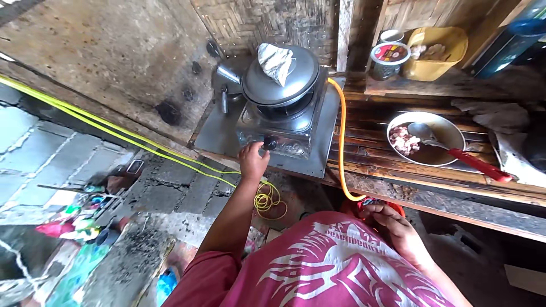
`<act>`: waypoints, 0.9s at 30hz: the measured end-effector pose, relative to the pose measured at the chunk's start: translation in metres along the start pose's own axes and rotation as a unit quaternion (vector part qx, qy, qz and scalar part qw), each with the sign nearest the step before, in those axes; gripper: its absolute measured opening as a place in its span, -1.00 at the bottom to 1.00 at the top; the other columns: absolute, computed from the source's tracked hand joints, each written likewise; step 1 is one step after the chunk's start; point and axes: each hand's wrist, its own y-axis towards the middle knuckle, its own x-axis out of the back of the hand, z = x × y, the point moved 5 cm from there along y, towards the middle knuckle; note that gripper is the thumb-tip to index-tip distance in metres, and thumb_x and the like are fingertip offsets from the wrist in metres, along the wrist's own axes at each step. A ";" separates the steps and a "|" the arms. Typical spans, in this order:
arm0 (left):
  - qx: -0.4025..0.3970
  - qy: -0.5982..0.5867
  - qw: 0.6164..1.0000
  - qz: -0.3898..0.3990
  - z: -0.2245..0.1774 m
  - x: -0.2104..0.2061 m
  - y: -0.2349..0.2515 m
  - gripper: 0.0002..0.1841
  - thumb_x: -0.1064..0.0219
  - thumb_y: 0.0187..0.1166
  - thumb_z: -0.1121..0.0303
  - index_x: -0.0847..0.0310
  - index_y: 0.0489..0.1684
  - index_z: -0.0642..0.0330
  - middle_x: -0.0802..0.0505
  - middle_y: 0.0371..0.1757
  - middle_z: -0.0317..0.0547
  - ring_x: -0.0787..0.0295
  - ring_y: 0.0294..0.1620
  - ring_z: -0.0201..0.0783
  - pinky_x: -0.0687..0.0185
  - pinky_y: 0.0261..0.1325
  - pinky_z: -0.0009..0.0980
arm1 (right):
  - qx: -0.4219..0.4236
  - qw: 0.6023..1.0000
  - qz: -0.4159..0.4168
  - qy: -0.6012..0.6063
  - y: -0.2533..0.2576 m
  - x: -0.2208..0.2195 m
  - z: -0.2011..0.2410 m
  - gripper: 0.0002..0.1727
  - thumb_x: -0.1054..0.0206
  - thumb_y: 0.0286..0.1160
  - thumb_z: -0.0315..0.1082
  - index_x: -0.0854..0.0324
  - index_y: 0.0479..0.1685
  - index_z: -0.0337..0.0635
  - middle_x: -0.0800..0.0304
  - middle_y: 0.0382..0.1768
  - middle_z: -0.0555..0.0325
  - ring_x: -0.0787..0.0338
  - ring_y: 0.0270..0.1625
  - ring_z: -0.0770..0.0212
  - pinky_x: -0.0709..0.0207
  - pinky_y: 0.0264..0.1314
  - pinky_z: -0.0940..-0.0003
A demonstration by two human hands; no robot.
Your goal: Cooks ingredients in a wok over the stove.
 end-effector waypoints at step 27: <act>-0.073 0.004 0.989 0.127 -0.187 0.121 0.241 -0.57 -0.17 0.72 0.26 -0.57 0.52 0.15 -0.71 0.47 0.14 -0.60 0.54 0.11 -0.40 0.59 0.20 | 0.010 0.995 -0.097 0.002 -0.030 0.016 0.012 -0.68 -0.03 0.52 -0.48 -0.70 0.02 -0.27 -0.94 -0.17 0.06 -0.91 -0.19 0.28 -0.81 -0.11 0.39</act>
